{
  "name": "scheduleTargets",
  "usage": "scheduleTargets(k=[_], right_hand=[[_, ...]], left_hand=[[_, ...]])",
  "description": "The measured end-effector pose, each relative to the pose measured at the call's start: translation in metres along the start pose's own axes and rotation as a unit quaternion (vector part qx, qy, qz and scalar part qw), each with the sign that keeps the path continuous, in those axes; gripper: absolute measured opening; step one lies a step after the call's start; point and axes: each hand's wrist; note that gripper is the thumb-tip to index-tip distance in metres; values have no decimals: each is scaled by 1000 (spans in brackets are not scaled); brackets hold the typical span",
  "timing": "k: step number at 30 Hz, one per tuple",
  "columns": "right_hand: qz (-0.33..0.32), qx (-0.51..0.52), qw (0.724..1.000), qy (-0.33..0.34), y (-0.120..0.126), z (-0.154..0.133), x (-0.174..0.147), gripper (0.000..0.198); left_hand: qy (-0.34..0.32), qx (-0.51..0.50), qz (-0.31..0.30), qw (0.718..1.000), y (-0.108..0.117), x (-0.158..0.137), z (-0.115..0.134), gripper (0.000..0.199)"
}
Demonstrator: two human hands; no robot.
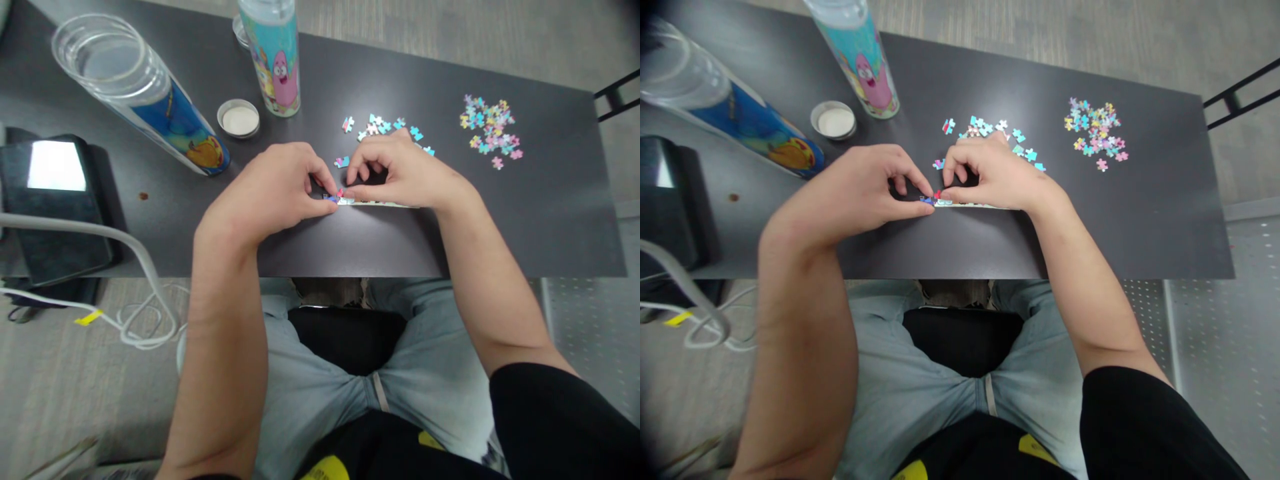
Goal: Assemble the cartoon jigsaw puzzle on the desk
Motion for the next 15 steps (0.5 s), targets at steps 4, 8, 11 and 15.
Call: scheduleTargets(k=[4,8,11,15], right_hand=[[10,-10,1000,-4,-1,0,0,29],[4,-20,1000,16,-1,0,0,23],[2,-25,1000,16,0,1,0,23],[0,-10,1000,2,0,0,0,25]], left_hand=[[4,10,2,1000,-2,1,0,23],[12,3,3,1000,-1,1,2,21],[10,5,7,1000,-1,2,2,23],[9,14,8,1000,-1,3,2,23]])
Point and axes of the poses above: each hand's wrist, its own x-axis towards the middle knuckle, its own y-axis out of the back of the hand, z = x × y, and after that the axes turned 3 degrees about z, right-handed
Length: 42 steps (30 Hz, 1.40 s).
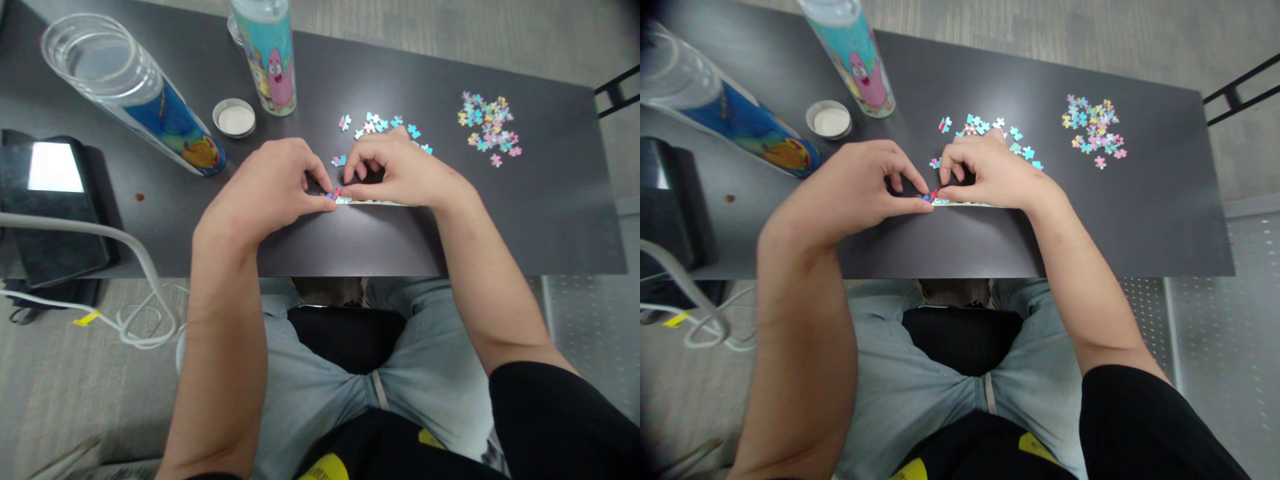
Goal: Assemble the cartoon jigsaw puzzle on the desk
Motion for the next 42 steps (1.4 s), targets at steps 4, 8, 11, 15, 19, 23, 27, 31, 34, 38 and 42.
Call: scheduleTargets(k=[4,8,11,15,19,23,27,31,34,38,42], right_hand=[[1,13,1000,-11,-1,-1,0,31],[7,8,1000,-19,-2,-1,-1,33],[9,8,1000,-14,-2,-3,-1,31],[7,9,1000,-17,-2,-4,-1,30],[17,13,1000,-20,-3,-1,-1,31],[27,17,998,-45,-3,0,-1,39],[60,21,996,-65,1,-8,-2,49],[92,5,992,-92,16,-14,-12,56],[146,-7,985,-89,32,-9,-28,58],[187,-19,978,-87,51,-1,-61,48],[115,-27,983,-143,61,-2,-87,33]], left_hand=[[6,-18,-6,1000,0,0,0,21],[4,-21,-7,1000,0,0,0,21],[3,-17,-8,1000,0,1,0,22],[-9,-33,-4,999,0,1,-1,24],[2,-36,25,999,-5,3,-4,25],[8,-39,29,999,-11,7,-8,23],[-14,-58,39,997,-13,11,-12,25],[-22,-66,39,997,-12,14,-14,28],[-21,-56,33,998,-9,15,-13,29],[-7,-58,31,998,-5,17,-12,33],[6,-70,21,997,-3,19,-14,44]])
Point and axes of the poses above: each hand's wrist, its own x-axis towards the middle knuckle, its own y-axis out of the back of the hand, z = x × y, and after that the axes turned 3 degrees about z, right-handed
